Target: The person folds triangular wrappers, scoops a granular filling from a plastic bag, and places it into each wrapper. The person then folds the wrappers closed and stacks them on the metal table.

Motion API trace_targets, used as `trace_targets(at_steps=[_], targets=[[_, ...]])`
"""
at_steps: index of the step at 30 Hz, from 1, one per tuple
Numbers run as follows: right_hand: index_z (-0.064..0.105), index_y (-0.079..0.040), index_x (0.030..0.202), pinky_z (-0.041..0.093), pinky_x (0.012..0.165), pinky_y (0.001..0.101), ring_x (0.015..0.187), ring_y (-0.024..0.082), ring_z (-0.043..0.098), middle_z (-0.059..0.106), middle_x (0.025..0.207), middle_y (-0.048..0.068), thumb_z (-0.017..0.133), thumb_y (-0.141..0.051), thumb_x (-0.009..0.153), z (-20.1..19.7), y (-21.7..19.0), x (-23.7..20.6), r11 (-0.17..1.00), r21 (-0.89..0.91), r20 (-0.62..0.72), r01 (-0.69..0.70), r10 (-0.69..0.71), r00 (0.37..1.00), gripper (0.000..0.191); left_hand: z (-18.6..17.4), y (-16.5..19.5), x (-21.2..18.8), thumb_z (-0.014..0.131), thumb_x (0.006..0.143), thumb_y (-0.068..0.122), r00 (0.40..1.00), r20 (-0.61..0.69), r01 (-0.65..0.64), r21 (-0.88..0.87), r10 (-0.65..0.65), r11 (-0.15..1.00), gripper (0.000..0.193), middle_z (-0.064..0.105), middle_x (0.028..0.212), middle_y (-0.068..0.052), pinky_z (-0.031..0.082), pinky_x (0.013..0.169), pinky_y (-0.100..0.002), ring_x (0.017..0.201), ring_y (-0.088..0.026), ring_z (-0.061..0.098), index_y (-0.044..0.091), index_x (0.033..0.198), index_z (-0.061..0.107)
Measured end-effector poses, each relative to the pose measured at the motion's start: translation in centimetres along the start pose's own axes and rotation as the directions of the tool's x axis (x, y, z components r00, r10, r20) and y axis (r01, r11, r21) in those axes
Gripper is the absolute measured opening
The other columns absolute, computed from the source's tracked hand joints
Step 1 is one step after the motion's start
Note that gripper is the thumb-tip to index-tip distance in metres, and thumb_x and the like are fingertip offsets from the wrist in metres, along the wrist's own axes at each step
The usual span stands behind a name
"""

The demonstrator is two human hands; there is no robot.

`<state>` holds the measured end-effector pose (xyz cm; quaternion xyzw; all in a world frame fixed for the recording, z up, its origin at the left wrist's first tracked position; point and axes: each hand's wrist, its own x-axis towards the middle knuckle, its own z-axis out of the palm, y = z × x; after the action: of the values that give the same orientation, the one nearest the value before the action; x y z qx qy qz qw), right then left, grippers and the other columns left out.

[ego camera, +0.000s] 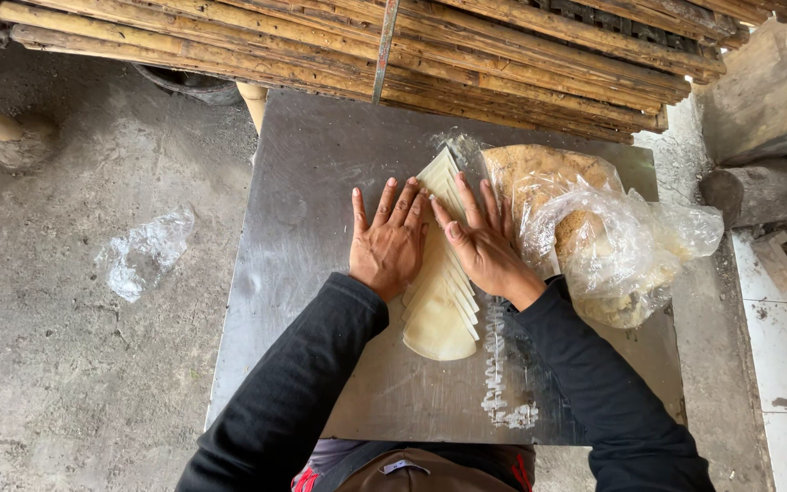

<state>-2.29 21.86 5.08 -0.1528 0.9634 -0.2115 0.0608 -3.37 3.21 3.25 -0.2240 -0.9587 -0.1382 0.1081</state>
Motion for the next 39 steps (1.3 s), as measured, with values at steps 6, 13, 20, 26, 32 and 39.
trace_targets(at_steps=[6,13,20,26,32,39], targets=[[0.034,-0.032,0.16,-0.01,0.123,0.0567,0.157,0.037,-0.009,0.001,0.174,0.004,0.006,-0.062,0.103,-0.6,0.9,-0.4,0.992,-0.117,0.008,0.047,-0.046,0.999,0.07,0.1,0.0,0.0,0.036,0.107,0.033,1.0,0.005,0.007,0.01,-0.007,1.0,0.055,0.033,0.165,-0.004,0.003,0.122,-0.067,0.155,-0.026,0.021,0.011,0.157,0.036],[0.045,-0.033,0.154,-0.01,0.121,0.0614,0.157,0.038,0.002,0.015,0.172,0.003,0.025,-0.058,0.104,-1.7,1.7,0.0,0.926,-0.375,-0.045,0.053,-0.075,0.996,0.059,0.3,0.0,0.2,0.029,0.106,0.034,0.998,0.058,0.01,0.046,-0.013,0.999,0.056,0.03,0.165,-0.003,0.001,0.121,-0.066,0.155,-0.025,0.018,0.012,0.157,0.034],[0.057,-0.03,0.149,0.0,0.12,0.0698,0.155,0.041,0.01,0.022,0.17,0.007,0.039,-0.055,0.103,-2.4,2.5,-1.4,0.838,-0.511,-0.109,0.193,-0.286,0.952,0.055,0.3,0.0,0.3,0.03,0.106,0.033,0.998,0.063,0.011,0.043,-0.013,0.999,0.057,0.028,0.166,-0.003,0.0,0.121,-0.066,0.155,-0.025,0.017,0.012,0.159,0.031],[0.063,-0.038,0.133,0.0,0.118,0.0706,0.152,0.039,0.011,0.022,0.167,0.002,0.047,-0.055,0.096,-0.6,2.3,-2.7,0.882,-0.402,0.011,0.245,-0.263,0.965,0.044,0.4,-0.2,0.0,0.037,0.101,0.03,0.995,0.099,0.002,0.021,-0.005,1.0,0.061,0.026,0.167,-0.005,-0.001,0.12,-0.067,0.155,-0.026,0.016,0.009,0.158,0.03],[0.058,-0.04,0.143,-0.002,0.122,0.0656,0.155,0.037,0.014,0.025,0.168,0.002,0.048,-0.051,0.1,-1.8,2.1,-0.4,0.877,-0.425,-0.018,0.223,-0.255,0.967,0.045,0.5,-0.2,0.0,0.034,0.105,0.03,0.997,0.076,0.005,0.017,-0.006,1.0,0.057,0.028,0.167,-0.005,0.0,0.122,-0.066,0.156,-0.025,0.018,0.01,0.158,0.032],[0.047,-0.043,0.152,-0.003,0.121,0.0657,0.155,0.039,0.012,0.022,0.17,0.004,0.038,-0.054,0.104,-3.6,1.0,2.2,0.877,-0.448,-0.066,0.172,-0.224,0.972,0.05,0.7,-0.2,0.0,0.029,0.107,0.031,0.998,0.064,0.007,0.003,-0.008,1.0,0.056,0.028,0.167,-0.004,0.0,0.122,-0.066,0.156,-0.025,0.018,0.01,0.159,0.032]])
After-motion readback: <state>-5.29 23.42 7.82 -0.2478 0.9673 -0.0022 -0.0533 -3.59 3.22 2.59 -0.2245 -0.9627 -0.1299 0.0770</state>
